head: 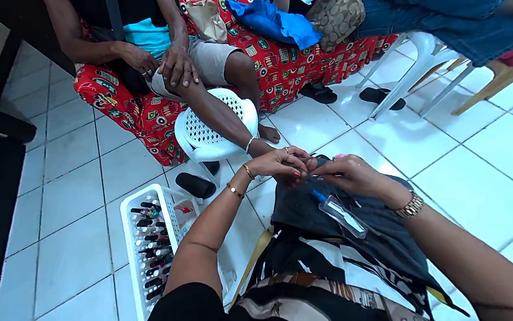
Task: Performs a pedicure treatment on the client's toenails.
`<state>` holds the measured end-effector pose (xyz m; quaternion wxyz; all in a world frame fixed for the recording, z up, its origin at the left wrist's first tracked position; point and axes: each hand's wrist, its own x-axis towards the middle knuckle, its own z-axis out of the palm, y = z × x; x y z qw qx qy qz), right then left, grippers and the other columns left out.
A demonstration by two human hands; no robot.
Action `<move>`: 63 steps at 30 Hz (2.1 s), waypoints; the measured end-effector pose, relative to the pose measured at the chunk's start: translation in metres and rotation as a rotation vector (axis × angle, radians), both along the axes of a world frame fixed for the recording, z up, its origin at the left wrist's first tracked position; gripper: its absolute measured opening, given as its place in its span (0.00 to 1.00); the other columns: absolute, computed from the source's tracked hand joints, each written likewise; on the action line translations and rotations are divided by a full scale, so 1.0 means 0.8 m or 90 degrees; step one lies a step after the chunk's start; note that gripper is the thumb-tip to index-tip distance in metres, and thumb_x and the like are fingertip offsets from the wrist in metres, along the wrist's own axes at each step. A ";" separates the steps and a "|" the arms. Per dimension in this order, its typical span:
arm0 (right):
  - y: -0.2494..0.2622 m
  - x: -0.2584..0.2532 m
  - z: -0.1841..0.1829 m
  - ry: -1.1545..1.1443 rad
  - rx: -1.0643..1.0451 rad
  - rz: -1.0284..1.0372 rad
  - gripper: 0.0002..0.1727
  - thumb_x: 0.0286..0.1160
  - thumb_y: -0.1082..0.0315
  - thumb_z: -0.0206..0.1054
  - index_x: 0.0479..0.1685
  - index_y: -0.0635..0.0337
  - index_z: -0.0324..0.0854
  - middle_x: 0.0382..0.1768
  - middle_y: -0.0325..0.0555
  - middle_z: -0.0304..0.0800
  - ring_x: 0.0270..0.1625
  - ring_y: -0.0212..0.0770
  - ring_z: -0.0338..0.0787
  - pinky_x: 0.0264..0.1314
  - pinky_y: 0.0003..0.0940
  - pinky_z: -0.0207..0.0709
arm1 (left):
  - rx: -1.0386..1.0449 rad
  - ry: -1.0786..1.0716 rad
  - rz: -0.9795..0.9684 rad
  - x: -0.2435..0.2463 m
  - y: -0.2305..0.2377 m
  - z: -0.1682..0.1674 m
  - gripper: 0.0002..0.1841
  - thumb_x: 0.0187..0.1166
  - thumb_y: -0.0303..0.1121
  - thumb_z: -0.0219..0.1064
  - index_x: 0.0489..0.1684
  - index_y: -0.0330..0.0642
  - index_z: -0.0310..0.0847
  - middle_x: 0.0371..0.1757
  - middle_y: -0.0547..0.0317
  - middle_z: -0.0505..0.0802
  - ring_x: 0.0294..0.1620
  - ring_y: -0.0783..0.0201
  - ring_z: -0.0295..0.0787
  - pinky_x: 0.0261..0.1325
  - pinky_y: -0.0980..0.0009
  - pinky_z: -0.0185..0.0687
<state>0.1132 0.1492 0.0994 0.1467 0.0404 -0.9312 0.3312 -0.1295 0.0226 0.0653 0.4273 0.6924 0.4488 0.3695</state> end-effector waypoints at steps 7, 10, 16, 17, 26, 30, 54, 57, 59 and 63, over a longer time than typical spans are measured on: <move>0.005 -0.019 0.000 0.006 0.080 0.056 0.11 0.75 0.69 0.65 0.42 0.58 0.95 0.32 0.44 0.95 0.34 0.40 0.93 0.41 0.43 0.85 | -0.023 -0.004 -0.008 -0.003 -0.002 0.005 0.07 0.75 0.26 0.70 0.43 0.35 0.94 0.71 0.48 0.85 0.72 0.67 0.79 0.75 0.72 0.72; 0.007 -0.024 0.002 0.015 0.091 0.067 0.11 0.75 0.69 0.65 0.40 0.57 0.95 0.31 0.42 0.94 0.34 0.38 0.92 0.39 0.40 0.85 | -0.010 0.002 -0.025 -0.005 0.000 0.004 0.08 0.75 0.27 0.70 0.44 0.36 0.95 0.71 0.48 0.86 0.73 0.66 0.78 0.77 0.71 0.70; 0.010 -0.031 0.003 0.011 0.090 0.090 0.10 0.75 0.70 0.66 0.39 0.58 0.95 0.33 0.43 0.95 0.35 0.38 0.93 0.41 0.39 0.86 | -0.010 -0.035 -0.032 -0.007 0.000 0.002 0.07 0.74 0.24 0.69 0.42 0.34 0.94 0.70 0.49 0.86 0.72 0.67 0.79 0.75 0.73 0.72; 0.011 -0.032 0.004 0.012 0.087 0.094 0.10 0.75 0.70 0.66 0.39 0.58 0.95 0.33 0.43 0.95 0.36 0.37 0.93 0.42 0.38 0.86 | -0.011 -0.039 -0.034 -0.007 0.000 0.001 0.08 0.74 0.24 0.69 0.42 0.34 0.94 0.71 0.49 0.85 0.72 0.67 0.79 0.76 0.72 0.71; 0.012 -0.037 0.010 -0.030 0.035 0.091 0.08 0.74 0.73 0.66 0.38 0.61 0.93 0.34 0.42 0.95 0.37 0.31 0.92 0.44 0.31 0.86 | -0.026 -0.024 -0.024 -0.006 -0.001 0.006 0.08 0.75 0.24 0.69 0.43 0.35 0.94 0.71 0.50 0.85 0.71 0.68 0.79 0.75 0.72 0.71; 0.010 -0.039 0.013 -0.018 0.057 0.094 0.08 0.73 0.72 0.66 0.36 0.61 0.93 0.30 0.42 0.94 0.34 0.33 0.91 0.40 0.33 0.85 | -0.017 -0.024 -0.033 -0.007 0.000 0.005 0.08 0.75 0.24 0.68 0.44 0.34 0.94 0.71 0.49 0.85 0.72 0.66 0.79 0.76 0.71 0.70; 0.002 -0.023 0.015 -0.023 0.162 0.113 0.14 0.79 0.68 0.58 0.38 0.61 0.91 0.26 0.48 0.89 0.28 0.45 0.89 0.32 0.43 0.82 | 0.004 -0.016 -0.043 -0.005 -0.001 0.003 0.08 0.75 0.25 0.68 0.42 0.35 0.94 0.71 0.48 0.85 0.72 0.64 0.79 0.76 0.70 0.71; 0.000 -0.022 0.015 -0.007 0.147 0.087 0.13 0.77 0.69 0.60 0.42 0.60 0.93 0.32 0.47 0.94 0.34 0.42 0.93 0.38 0.41 0.86 | 0.004 -0.015 -0.040 -0.005 -0.001 0.002 0.09 0.75 0.27 0.68 0.42 0.35 0.94 0.71 0.48 0.85 0.72 0.66 0.78 0.75 0.72 0.71; 0.001 -0.023 0.010 -0.014 0.136 0.089 0.13 0.78 0.70 0.60 0.43 0.61 0.93 0.31 0.47 0.94 0.32 0.43 0.92 0.37 0.42 0.85 | 0.007 -0.018 -0.035 -0.005 -0.001 0.000 0.09 0.75 0.27 0.68 0.42 0.35 0.94 0.70 0.49 0.86 0.70 0.68 0.79 0.73 0.73 0.72; 0.000 -0.026 0.011 -0.028 0.121 0.086 0.13 0.78 0.70 0.61 0.43 0.62 0.93 0.31 0.49 0.94 0.33 0.44 0.92 0.37 0.43 0.84 | 0.001 -0.028 -0.028 -0.003 -0.002 0.001 0.08 0.75 0.25 0.69 0.42 0.33 0.94 0.69 0.47 0.86 0.71 0.64 0.79 0.75 0.70 0.71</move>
